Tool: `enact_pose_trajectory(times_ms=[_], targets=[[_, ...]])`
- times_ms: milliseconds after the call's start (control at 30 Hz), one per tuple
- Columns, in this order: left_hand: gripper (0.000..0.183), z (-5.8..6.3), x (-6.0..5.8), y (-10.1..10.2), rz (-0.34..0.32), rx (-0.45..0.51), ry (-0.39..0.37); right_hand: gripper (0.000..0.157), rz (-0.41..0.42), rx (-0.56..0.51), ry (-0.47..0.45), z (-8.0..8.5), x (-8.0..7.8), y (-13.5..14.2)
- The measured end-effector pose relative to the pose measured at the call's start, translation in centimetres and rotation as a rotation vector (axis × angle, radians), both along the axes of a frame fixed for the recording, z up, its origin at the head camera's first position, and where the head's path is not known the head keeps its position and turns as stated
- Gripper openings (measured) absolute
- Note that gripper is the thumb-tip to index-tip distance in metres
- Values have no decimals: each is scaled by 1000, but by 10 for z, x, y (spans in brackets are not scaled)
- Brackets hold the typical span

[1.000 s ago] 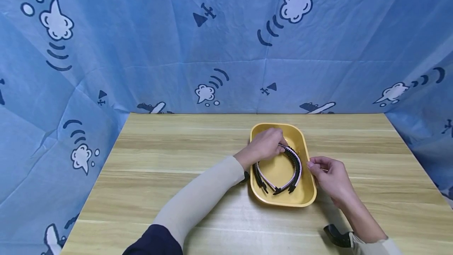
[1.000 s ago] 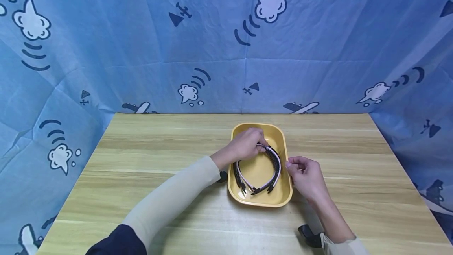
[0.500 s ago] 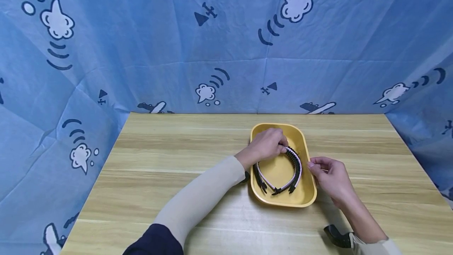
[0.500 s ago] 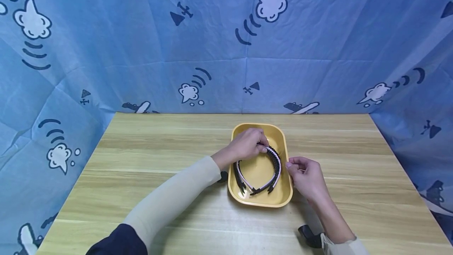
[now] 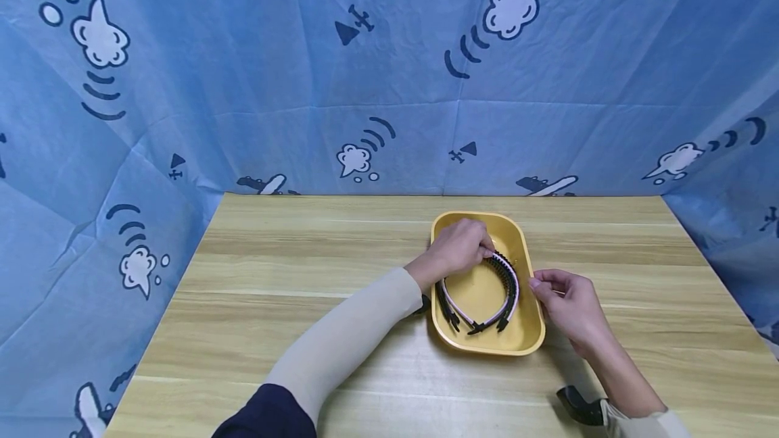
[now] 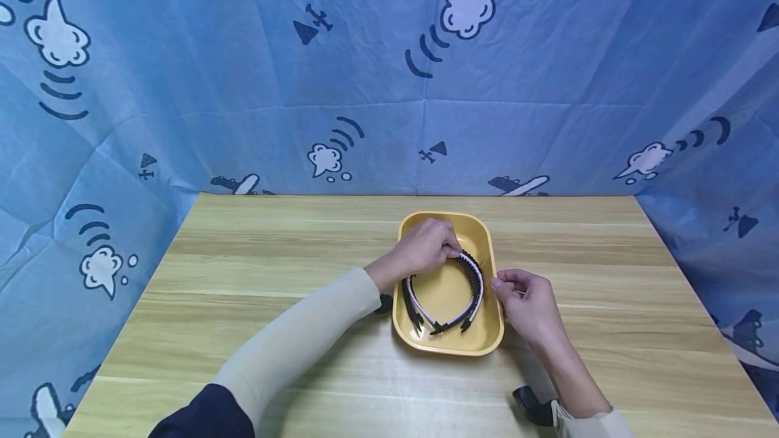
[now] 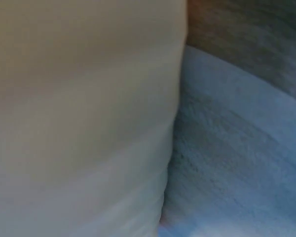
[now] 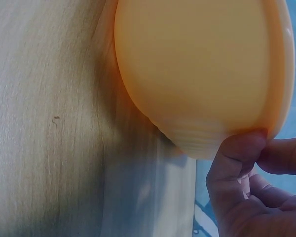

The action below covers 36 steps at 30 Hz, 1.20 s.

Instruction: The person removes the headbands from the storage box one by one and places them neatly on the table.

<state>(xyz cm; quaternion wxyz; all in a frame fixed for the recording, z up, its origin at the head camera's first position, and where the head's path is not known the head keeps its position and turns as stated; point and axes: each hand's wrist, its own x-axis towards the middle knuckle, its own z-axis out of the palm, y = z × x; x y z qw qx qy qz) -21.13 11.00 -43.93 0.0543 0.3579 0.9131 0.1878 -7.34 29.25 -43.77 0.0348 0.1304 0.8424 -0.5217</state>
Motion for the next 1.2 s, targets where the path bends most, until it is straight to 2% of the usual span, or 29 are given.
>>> enact_pose_trajectory(times_ms=[267,400,567,800,1200], targets=[[29,0,2,0,-42,-45,115,37,-3,12,-10,0,-1,1],[33,-1,3,0,-41,-45,146,37,0,11,-2,0,-1,0],[37,-2,4,1,-41,-51,156,35,-7,8,4,1,0,-1],[25,-1,6,0,-69,-97,133,35,-10,5,3,1,1,-1],[31,2,6,0,-85,-141,113,38,-7,5,-32,1,-1,1]])
